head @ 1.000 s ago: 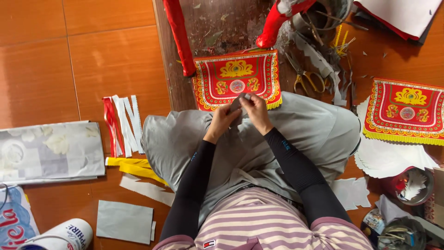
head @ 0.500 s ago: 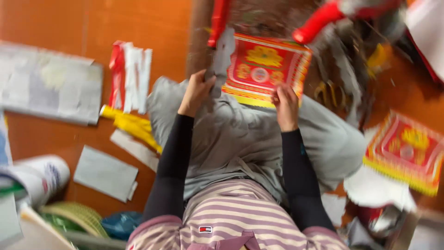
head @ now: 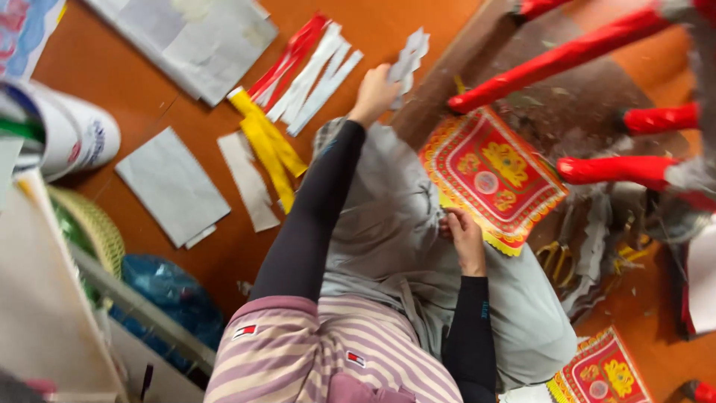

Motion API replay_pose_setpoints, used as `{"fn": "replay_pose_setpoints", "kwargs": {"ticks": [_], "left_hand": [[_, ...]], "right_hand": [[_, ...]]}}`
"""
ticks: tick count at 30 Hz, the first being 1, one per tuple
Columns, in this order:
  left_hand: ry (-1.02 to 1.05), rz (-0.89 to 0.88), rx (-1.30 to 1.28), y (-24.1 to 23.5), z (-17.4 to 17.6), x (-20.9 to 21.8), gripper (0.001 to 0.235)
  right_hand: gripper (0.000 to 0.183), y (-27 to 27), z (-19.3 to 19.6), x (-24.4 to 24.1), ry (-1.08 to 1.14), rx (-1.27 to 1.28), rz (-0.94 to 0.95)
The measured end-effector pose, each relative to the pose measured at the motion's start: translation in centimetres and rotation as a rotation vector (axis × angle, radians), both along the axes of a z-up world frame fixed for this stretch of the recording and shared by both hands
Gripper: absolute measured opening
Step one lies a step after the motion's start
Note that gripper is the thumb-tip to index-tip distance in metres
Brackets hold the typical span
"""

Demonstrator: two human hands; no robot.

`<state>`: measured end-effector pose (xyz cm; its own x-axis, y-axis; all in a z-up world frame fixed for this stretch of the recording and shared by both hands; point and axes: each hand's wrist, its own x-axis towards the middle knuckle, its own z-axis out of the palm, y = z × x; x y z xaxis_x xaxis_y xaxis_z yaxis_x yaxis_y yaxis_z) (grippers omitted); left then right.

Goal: The recorder is cutting paper strips and gluing them to decorative banners to be attached to a larger figure.

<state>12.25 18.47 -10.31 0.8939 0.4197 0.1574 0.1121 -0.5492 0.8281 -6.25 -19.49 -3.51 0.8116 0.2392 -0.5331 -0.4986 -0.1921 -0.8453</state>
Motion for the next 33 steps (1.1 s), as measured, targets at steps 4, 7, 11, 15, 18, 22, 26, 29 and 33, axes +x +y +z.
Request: {"fn": "replay_pose_setpoints", "kwargs": {"ticks": [4, 7, 11, 15, 18, 22, 26, 29, 33], "left_hand": [[-0.132, 0.085, 0.208, -0.2, 5.0, -3.2, 0.047], [0.332, -0.119, 0.265, -0.3, 12.0, -9.0, 0.030], [0.281, 0.099, 0.346, 1.1, 14.3, -13.2, 0.026], [0.062, 0.120, 0.289, 1.6, 11.8, -12.0, 0.009], [-0.020, 0.242, 0.178, 2.7, 11.3, -12.0, 0.014], [0.117, 0.181, 0.181, 7.3, 8.1, -14.2, 0.012], [0.134, 0.374, -0.102, 13.1, 1.8, -19.7, 0.031], [0.287, 0.716, 0.090, 16.8, 0.6, -24.0, 0.047], [0.679, 0.982, 0.244, 18.1, 1.8, -29.7, 0.076]], "right_hand": [[0.031, 3.9, 5.0, -1.9, 0.005, 0.079, 0.230], [0.051, 9.7, 9.9, -5.2, 0.172, 0.393, 0.600], [0.058, 16.6, 15.1, -8.6, 0.159, 0.183, 1.053], [0.058, 18.5, 17.0, -9.1, -0.119, 0.178, 1.225], [0.055, 19.1, 16.2, -10.2, -0.130, 0.086, 1.269], [0.042, 20.0, 15.3, -11.5, -0.207, 0.300, 1.200], [0.043, 20.5, 15.3, -11.4, -0.357, 0.364, 1.244], [0.043, 20.4, 19.5, -9.6, -0.413, 0.314, 1.228], [0.043, 17.6, 25.2, -6.1, -0.348, 0.349, 1.181]]}}
